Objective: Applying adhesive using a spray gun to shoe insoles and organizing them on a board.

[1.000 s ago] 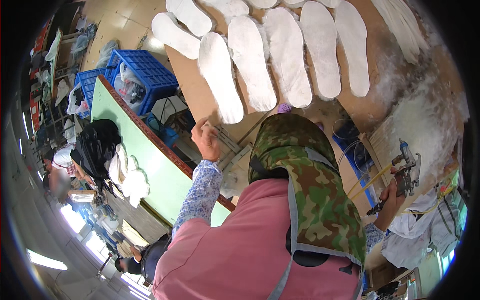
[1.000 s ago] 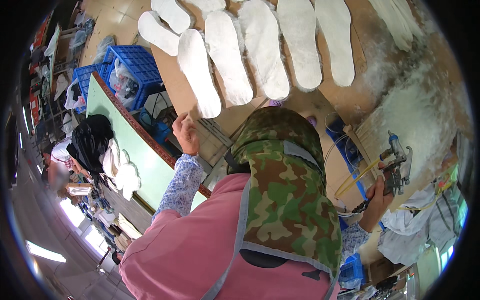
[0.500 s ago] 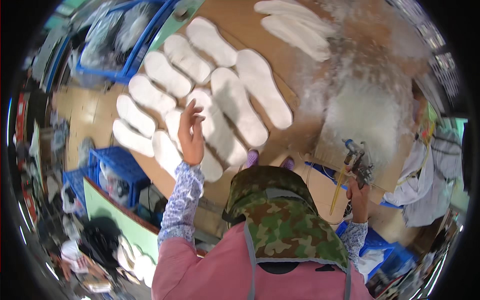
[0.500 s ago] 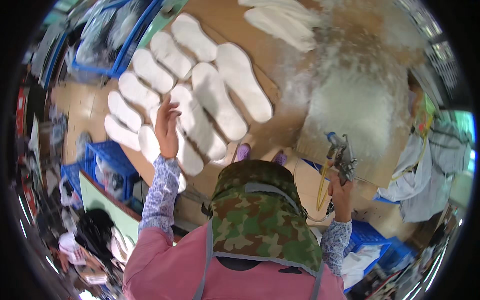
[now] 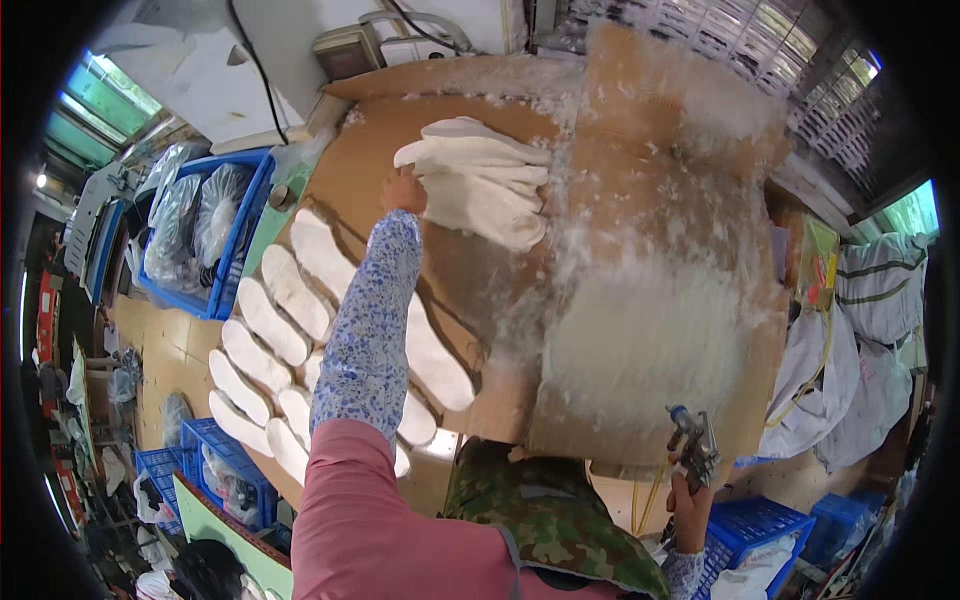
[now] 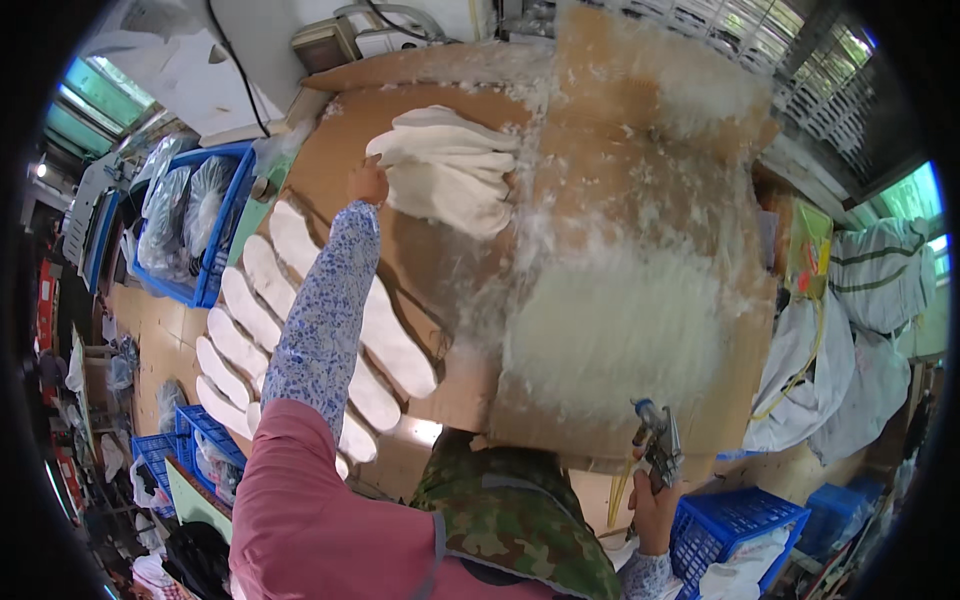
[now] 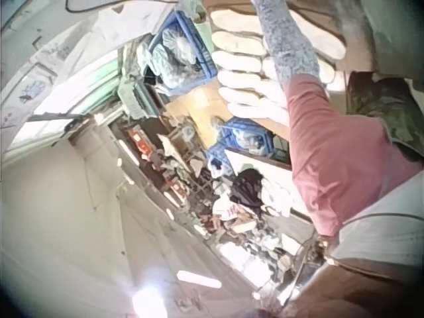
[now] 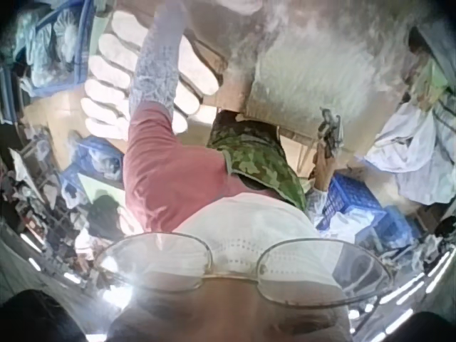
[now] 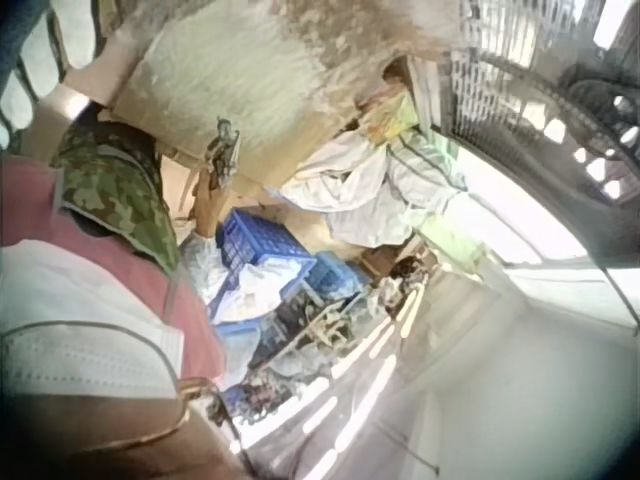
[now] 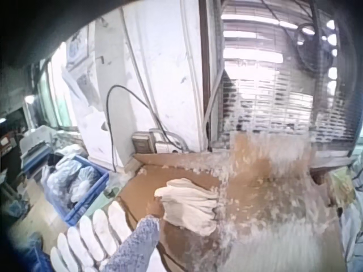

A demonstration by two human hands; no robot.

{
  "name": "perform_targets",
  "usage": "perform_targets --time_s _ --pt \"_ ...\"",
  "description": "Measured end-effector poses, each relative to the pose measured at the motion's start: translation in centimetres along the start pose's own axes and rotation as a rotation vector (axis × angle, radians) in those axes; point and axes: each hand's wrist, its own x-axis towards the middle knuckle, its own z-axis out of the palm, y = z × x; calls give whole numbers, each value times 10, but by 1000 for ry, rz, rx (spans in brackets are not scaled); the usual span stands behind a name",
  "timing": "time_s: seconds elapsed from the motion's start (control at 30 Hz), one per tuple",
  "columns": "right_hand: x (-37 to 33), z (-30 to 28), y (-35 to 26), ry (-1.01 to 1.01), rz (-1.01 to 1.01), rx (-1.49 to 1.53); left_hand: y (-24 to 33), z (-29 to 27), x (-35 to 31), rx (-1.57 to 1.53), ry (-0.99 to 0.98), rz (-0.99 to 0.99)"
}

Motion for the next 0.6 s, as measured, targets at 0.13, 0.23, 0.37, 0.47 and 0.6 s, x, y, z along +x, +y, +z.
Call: perform_targets --time_s 0.13,0.23,0.37,0.47,0.6 --pt "26 3 -12 31 57 24 23 15 66 117 19 207" --pt "37 16 -23 91 66 12 44 39 100 263 -26 224" --pt "34 25 -32 102 114 1 59 54 114 355 -271 354" --pt "29 25 -36 136 155 -35 89 30 128 657 -332 515" --pt "30 19 -37 223 165 -54 171 -36 129 554 -348 752"
